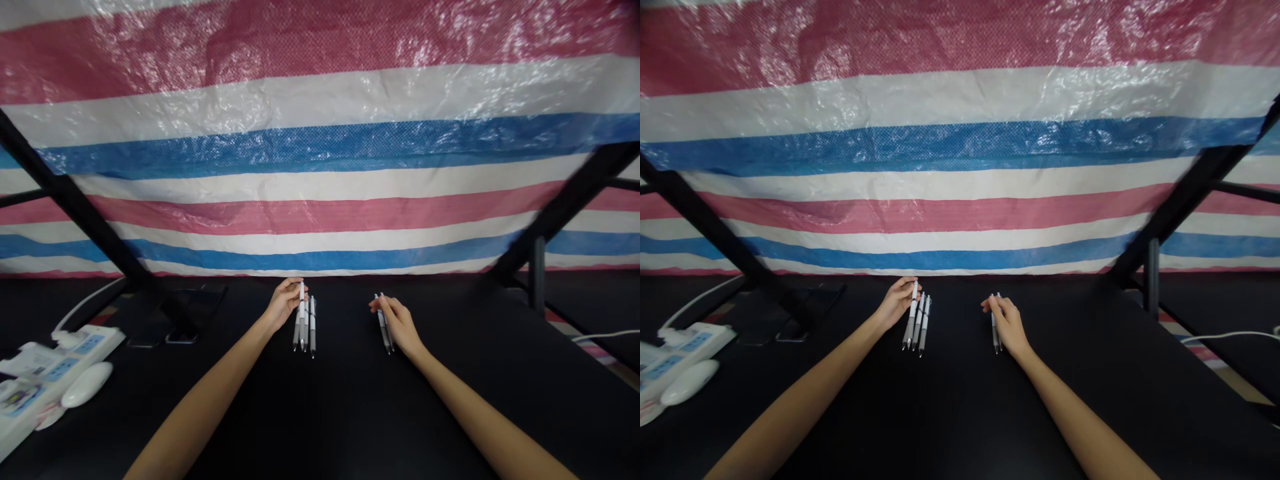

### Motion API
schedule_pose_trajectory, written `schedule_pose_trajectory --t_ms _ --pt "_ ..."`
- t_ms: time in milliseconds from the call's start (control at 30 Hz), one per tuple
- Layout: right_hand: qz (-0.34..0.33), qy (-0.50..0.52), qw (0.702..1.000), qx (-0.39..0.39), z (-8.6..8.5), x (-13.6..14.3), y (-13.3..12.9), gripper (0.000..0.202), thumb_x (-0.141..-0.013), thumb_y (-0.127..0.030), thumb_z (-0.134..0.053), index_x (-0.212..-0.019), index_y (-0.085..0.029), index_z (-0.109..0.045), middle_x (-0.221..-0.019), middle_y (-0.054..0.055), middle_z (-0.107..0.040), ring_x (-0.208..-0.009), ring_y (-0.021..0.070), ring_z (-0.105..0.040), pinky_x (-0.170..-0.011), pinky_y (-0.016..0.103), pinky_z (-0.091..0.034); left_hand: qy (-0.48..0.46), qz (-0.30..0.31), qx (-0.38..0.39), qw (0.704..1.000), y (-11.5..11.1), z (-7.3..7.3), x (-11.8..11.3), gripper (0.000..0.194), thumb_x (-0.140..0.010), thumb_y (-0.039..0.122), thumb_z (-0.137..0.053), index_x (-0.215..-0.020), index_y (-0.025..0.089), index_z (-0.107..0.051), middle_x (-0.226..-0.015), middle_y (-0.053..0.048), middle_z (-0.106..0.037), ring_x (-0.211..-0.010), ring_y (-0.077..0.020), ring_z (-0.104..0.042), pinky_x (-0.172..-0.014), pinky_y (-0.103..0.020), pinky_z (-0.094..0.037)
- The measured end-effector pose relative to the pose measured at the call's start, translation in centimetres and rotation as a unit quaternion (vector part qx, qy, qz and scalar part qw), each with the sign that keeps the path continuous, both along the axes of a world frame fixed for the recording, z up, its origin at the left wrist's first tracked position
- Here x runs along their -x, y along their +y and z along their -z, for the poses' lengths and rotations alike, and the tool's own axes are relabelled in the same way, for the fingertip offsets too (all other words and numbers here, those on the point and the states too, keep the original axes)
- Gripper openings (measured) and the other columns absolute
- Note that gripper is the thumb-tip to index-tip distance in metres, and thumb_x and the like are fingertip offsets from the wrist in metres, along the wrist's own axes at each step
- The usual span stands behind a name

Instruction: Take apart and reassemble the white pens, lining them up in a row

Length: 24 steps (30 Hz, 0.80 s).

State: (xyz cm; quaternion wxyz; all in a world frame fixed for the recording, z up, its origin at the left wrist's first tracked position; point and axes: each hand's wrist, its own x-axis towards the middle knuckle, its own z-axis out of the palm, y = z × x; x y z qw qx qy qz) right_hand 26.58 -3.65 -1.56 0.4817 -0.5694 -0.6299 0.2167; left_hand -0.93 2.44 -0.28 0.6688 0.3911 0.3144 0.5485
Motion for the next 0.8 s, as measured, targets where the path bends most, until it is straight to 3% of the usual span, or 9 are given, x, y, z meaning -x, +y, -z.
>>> schedule_pose_trajectory --t_ms 500,800 --pt "0.0 0.01 1.0 0.007 -0.08 0.18 -0.04 0.055 -0.086 -0.062 -0.033 -0.077 -0.02 -0.067 -0.074 0.006 -0.064 -0.079 0.0223 -0.059 -0.078 0.035 -0.042 0.001 0.003 -0.002 1.0 0.05 0.1 0.07 0.02 -0.066 0.016 -0.071 -0.082 0.013 -0.06 -0.073 -0.003 -0.065 -0.058 -0.0115 -0.061 -0.061 -0.025 -0.05" --pt "0.002 0.008 1.0 0.013 -0.14 0.16 0.02 0.056 -0.085 -0.063 -0.032 -0.076 -0.02 -0.068 -0.074 0.006 -0.065 -0.079 0.0221 -0.059 -0.076 0.034 -0.043 -0.01 -0.007 0.001 1.0 0.09 0.05 0.04 0.028 -0.068 0.015 -0.07 -0.094 0.013 -0.061 -0.074 -0.004 -0.066 -0.059 -0.0109 -0.061 -0.061 -0.024 -0.05"
